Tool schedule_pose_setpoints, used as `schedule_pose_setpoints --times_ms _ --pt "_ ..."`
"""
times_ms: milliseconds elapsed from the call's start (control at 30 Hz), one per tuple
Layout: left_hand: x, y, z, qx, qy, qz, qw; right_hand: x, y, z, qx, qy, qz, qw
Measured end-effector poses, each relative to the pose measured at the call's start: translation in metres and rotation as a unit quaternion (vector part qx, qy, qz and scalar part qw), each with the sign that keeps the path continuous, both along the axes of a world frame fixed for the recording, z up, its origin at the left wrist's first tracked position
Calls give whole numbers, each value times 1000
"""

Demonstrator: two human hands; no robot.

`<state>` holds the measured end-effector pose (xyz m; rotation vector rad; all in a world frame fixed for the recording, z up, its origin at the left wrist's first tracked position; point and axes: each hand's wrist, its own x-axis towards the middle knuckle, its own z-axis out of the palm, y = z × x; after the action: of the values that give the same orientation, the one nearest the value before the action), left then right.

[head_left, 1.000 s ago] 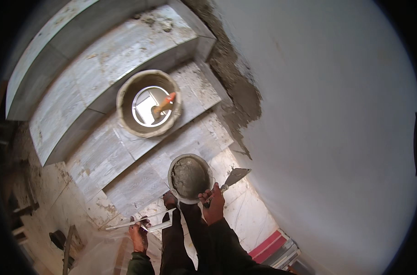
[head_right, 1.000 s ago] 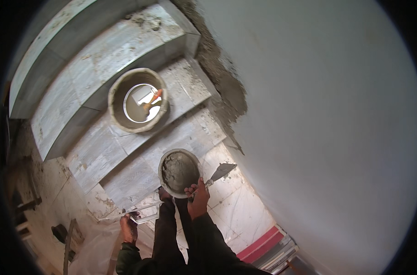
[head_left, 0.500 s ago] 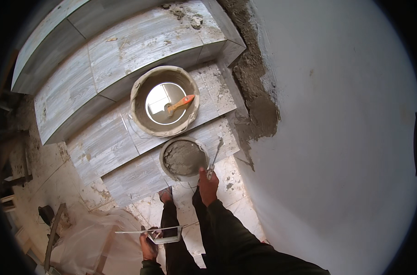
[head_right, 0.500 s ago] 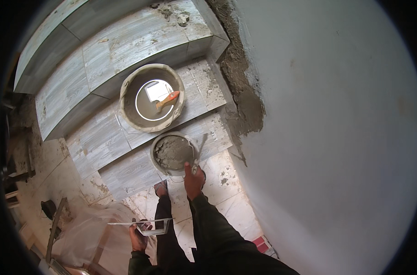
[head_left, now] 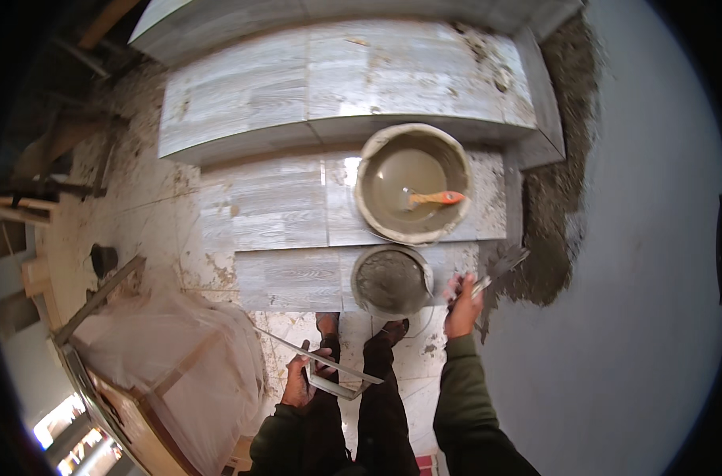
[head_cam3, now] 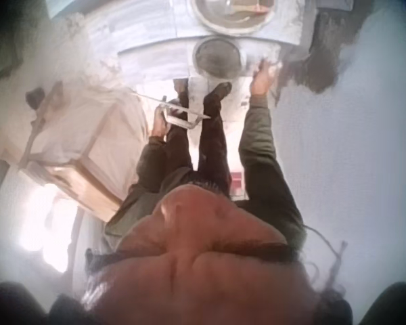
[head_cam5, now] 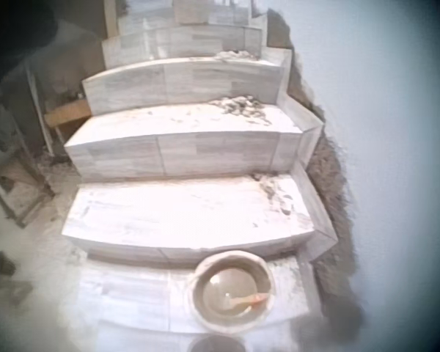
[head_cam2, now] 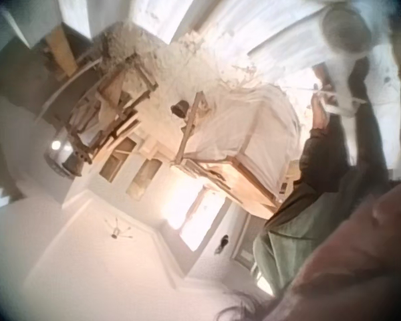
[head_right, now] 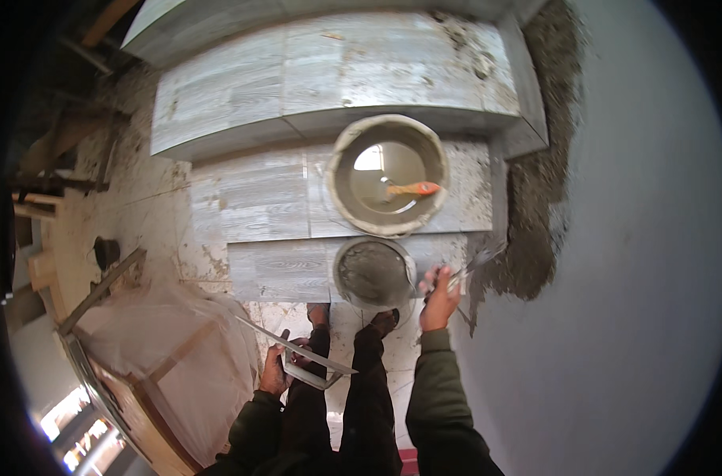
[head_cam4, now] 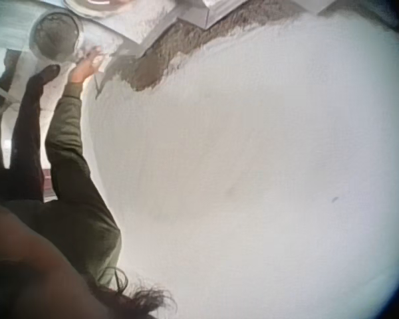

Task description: The person applies mortar to the side of a staircase using a trowel and a hawk. The person scoops mortar from a bucket onto the hawk, then uses the trowel to spread it onto the wall along the edge of the stairs, smoothing it out in sections.

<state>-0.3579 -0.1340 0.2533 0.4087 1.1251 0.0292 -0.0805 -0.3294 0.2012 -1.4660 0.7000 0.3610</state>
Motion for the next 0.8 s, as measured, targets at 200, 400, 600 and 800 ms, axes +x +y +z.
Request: schedule_pose_setpoints --times_ms 200,400,600,800 --pt "-23 11 13 -5 6 10 1000 75 56 -5 226 26 -51 972" --pt "-66 9 17 -27 20 48 998 84 57 -26 162 20 7 987" --pt "-102 5 10 -37 41 56 997 80 70 -19 169 20 20 985" --pt "-122 3 6 -61 28 66 996 61 71 -27 124 2 70 990"
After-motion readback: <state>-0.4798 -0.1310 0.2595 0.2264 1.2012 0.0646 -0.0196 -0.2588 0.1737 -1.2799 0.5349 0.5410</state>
